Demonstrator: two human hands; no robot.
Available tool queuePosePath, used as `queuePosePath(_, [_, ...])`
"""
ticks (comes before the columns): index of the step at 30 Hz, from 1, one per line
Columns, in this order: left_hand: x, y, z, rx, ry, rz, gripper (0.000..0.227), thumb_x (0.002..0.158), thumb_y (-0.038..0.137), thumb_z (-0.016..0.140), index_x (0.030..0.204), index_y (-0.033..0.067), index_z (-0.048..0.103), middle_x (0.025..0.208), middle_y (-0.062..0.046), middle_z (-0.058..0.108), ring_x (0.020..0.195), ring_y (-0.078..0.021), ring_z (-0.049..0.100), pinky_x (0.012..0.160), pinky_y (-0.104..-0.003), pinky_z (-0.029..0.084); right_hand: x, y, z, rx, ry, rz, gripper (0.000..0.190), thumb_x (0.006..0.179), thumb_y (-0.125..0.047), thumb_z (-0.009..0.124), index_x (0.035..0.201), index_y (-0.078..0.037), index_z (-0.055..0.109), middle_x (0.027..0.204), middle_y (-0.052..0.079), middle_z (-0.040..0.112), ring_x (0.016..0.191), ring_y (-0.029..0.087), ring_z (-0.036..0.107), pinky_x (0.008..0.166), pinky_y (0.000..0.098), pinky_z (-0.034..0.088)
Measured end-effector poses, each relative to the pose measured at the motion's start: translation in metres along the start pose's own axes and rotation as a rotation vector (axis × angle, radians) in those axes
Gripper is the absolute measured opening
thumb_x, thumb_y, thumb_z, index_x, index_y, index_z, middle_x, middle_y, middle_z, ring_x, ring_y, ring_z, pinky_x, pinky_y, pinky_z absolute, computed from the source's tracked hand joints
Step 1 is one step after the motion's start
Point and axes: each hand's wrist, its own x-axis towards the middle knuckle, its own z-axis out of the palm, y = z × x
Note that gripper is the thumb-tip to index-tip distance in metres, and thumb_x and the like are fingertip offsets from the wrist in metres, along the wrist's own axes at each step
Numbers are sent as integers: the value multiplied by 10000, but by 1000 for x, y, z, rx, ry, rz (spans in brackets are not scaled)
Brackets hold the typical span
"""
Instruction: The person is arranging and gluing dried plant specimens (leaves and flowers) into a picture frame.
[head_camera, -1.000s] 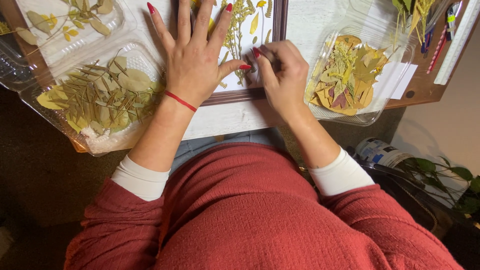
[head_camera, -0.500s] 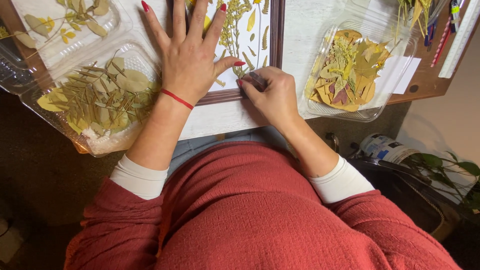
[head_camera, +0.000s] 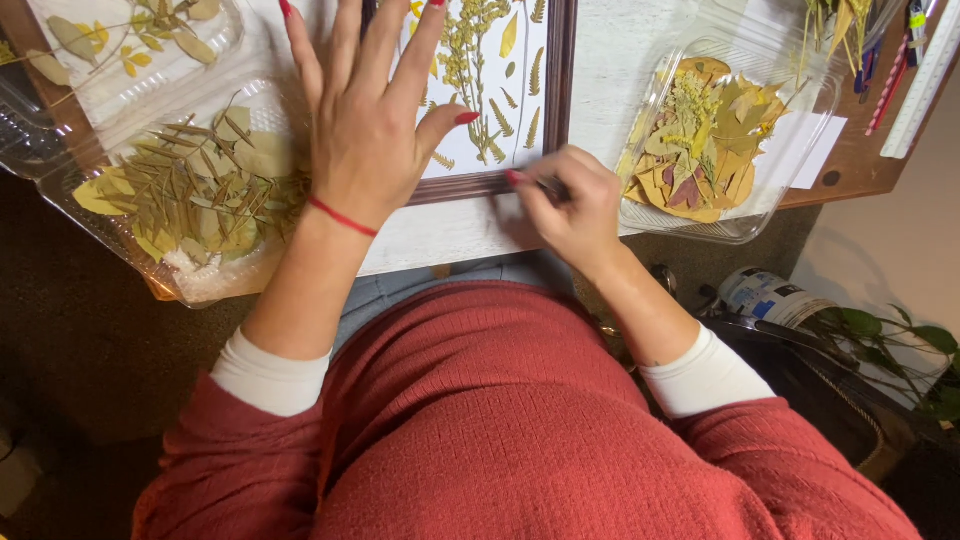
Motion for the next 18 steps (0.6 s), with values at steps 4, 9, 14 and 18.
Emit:
queuePosePath(4, [-39,6,15,-77,67,3,700,1056,498,576,1596,67,462,1635,-119,460,1549,-371,334,1262,-668,96,-13,-1,-16,107,90,-87,195,998,-77,569,840,-31,675,764,82,626,648,160,557,569,288,437])
queuePosePath(9, [-90,32,36,-14,39,228,575,1056,490,614,1444,68,596,1505,-114,571,1467,-329,459,1236,-626,238,-7,-11,-34,274,183,-150,290,1095,-113,437,849,-54,579,931,132,695,734,179,621,669,311,532])
queuePosePath(14, [-98,21,72,113,51,362,505,1082,480,638,1434,118,646,1499,-92,591,1470,-282,473,1258,-568,225,-18,0,-12,-135,149,-426,264,1079,-195,593,873,-30,606,1085,171,745,730,218,631,652,340,504])
queuePosePath(18, [-108,18,78,257,80,430,543,1119,549,587,1499,163,617,1556,-63,559,1508,-255,420,1289,-551,93,-30,-8,10,-371,193,-479,295,972,-344,720,861,-75,669,1119,88,765,695,203,586,616,344,434])
